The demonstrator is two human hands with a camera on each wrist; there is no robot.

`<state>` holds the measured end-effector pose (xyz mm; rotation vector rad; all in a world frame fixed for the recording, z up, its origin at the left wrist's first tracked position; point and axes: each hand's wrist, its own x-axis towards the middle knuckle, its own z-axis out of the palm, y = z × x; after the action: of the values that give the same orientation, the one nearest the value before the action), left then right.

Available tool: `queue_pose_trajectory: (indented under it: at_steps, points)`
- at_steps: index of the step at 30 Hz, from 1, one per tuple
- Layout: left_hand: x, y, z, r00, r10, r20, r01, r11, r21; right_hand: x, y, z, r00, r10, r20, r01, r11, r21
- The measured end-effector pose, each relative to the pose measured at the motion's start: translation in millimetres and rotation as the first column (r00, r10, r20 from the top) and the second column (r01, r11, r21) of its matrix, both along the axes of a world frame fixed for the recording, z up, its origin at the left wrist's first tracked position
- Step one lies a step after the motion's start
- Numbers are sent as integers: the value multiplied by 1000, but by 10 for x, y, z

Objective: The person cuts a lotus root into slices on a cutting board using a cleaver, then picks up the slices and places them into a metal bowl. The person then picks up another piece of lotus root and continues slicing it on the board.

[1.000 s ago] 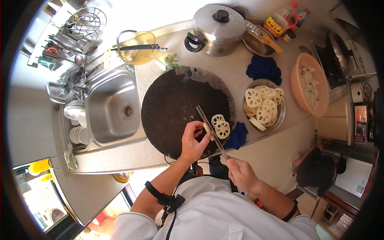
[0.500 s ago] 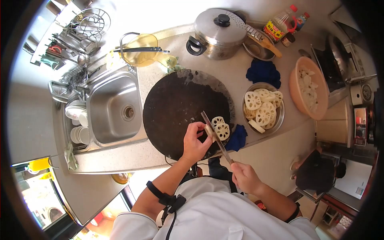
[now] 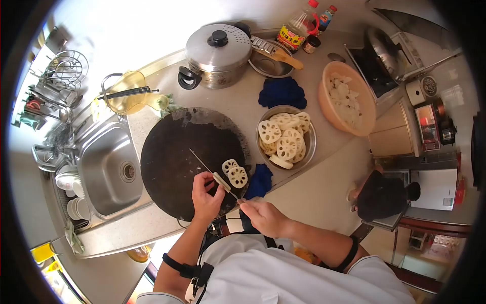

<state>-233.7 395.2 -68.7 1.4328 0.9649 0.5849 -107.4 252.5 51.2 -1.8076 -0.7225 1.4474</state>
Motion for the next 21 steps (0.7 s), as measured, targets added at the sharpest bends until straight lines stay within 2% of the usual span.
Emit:
queue_pose_trajectory:
  at_steps: [2,5,9,11,13,17,19,21]
  points:
    - [-8,-10,19,998,-25,-50,30,996,90,-49,-167,7,998,-55,-24,55,998,-4]
    - [14,-27,66,999,8,-50,-3,994,109,-43,-236,-55,999,-30,-28,29,999,-35]
    - [4,7,34,999,32,-10,-33,998,-54,0,113,-96,1000,25,-16,-25,999,31]
    - [-3,-6,24,1000,15,-18,-15,1000,-4,-3,107,-13,1000,18,-16,-17,998,56]
    - [3,-4,39,1000,6,-25,-5,999,41,-16,-4,84,995,-60,-85,53,995,-80]
    - [-16,-42,74,999,2,-35,1,997,73,-64,-149,19,994,-57,-95,43,988,-146]
    - [2,-16,88,999,11,-51,-8,998,55,-66,11,-113,994,-74,-81,76,997,23]
    - [2,-2,15,999,19,-31,-18,999,32,12,215,-122,999,-26,-43,26,999,19]
